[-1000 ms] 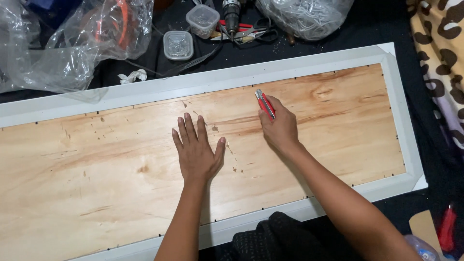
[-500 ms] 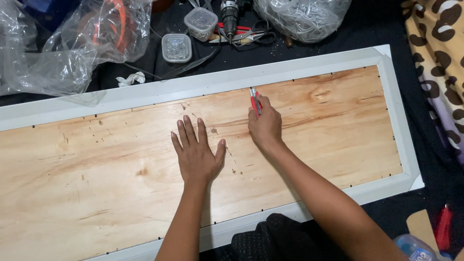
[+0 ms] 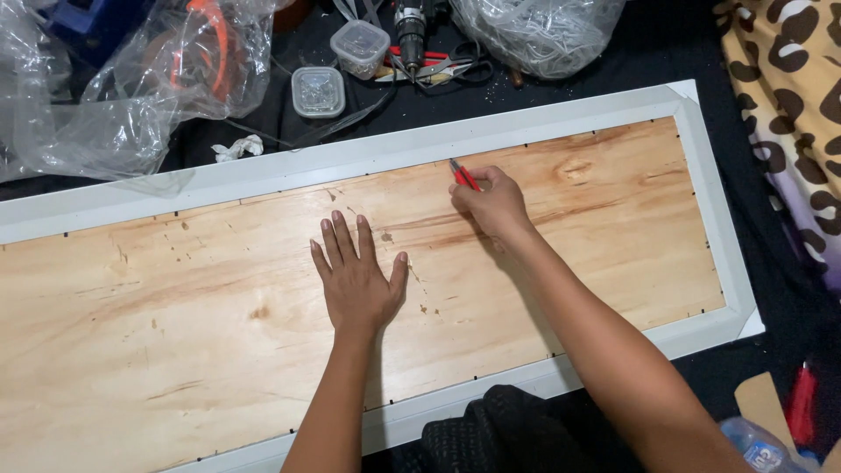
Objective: The person uses a red utility knife to trim the edges of a white frame attached to a wooden board. They then switch to pliers to remove small protruding pieces along the frame's edge.
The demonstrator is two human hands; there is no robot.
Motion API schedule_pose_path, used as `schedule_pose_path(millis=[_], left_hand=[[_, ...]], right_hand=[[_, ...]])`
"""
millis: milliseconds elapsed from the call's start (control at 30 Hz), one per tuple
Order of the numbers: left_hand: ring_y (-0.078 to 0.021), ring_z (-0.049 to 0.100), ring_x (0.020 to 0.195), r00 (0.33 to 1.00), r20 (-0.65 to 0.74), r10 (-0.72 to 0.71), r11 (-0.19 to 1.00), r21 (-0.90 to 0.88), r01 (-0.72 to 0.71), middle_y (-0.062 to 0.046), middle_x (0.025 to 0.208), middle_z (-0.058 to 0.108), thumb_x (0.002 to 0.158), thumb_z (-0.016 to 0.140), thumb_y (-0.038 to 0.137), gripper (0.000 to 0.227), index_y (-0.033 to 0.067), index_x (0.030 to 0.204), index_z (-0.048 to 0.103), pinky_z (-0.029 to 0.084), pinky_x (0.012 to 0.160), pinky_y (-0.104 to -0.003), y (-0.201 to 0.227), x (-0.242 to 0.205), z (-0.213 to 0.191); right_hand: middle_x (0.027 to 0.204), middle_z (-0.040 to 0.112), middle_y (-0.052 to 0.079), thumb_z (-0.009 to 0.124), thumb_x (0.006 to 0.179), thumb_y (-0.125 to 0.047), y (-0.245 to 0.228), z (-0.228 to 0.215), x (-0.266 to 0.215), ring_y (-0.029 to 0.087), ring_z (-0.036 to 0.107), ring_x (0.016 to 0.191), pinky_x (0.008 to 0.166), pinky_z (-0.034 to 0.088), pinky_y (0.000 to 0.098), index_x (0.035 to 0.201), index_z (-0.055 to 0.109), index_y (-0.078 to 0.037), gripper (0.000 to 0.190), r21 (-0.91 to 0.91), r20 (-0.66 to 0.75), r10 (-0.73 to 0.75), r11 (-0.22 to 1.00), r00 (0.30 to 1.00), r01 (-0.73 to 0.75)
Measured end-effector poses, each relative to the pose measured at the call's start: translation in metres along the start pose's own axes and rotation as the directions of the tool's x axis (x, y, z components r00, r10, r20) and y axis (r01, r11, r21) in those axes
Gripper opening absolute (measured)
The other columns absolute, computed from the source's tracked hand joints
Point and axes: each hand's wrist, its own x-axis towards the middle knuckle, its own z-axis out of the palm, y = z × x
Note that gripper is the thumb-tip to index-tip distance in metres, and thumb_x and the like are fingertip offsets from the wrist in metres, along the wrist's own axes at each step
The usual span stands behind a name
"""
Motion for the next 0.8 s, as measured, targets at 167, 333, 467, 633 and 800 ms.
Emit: schedule_pose_path(millis=[167,333,467,633,800], left_hand=[[-0.0363,-0.002,0.161,1.000,-0.003,0.005,1.000,-0.022,-0.005,-0.020,0.174,0.005,0.096,0.021,0.073,0.091,0.0139,0.166,0.020,-0.007,0.127,-0.058,0.000,-0.001,-0.003],[-0.0366,-0.002,0.161,1.000,0.001,-0.002,1.000,-0.006,0.002,-0.021,0.173,0.006,0.095,0.023,0.073,0.092,0.0136,0.165,0.021,-0.007,0.127,-0.057,0.002,0.000,-0.003],[-0.0366,-0.002,0.161,1.000,0.008,-0.009,1.000,-0.009,0.010,-0.021,0.173,0.006,0.095,0.023,0.073,0.092,0.0136,0.165,0.021,-0.006,0.127,-0.058,0.001,0.001,-0.004],[-0.0378,0.000,0.161,1.000,-0.006,0.001,1.000,-0.014,-0.002,-0.022,0.173,0.008,0.096,0.025,0.072,0.091,0.0126,0.165,0.022,-0.005,0.127,-0.058,0.001,0.000,-0.003],[-0.0369,-0.002,0.161,1.000,0.002,-0.012,1.000,0.003,0.012,-0.021,0.173,0.007,0.095,0.024,0.073,0.092,0.0138,0.166,0.021,-0.005,0.127,-0.058,0.001,0.001,0.000]], right_hand=[[0.081,0.069,0.016,0.068,0.089,-0.039,0.002,-0.010,0.019,0.040,0.071,0.086,0.077,0.051,0.0463,0.105,0.066,-0.013,0.031,-0.471,-0.083,-0.284,0.856,0.955,0.213],[0.082,0.070,0.014,0.067,0.094,-0.046,0.004,-0.003,0.044,0.040,0.071,0.088,0.080,0.051,0.0472,0.112,0.066,-0.017,0.035,-0.551,0.048,-0.406,0.751,0.913,0.363],[0.088,0.073,0.013,0.067,0.094,-0.051,0.005,0.002,0.054,0.039,0.072,0.093,0.084,0.052,0.0495,0.116,0.065,-0.020,0.038,-0.610,0.022,-0.373,0.730,0.928,0.308],[0.092,0.074,0.015,0.066,0.095,-0.053,-0.001,0.003,0.048,0.040,0.072,0.098,0.087,0.052,0.0505,0.116,0.062,-0.019,0.040,-0.615,-0.009,-0.322,0.748,0.947,0.249],[0.098,0.074,0.013,0.065,0.095,-0.053,-0.013,0.001,0.042,0.039,0.072,0.104,0.091,0.052,0.0503,0.119,0.060,-0.021,0.041,-0.627,-0.010,-0.249,0.756,0.968,0.188]])
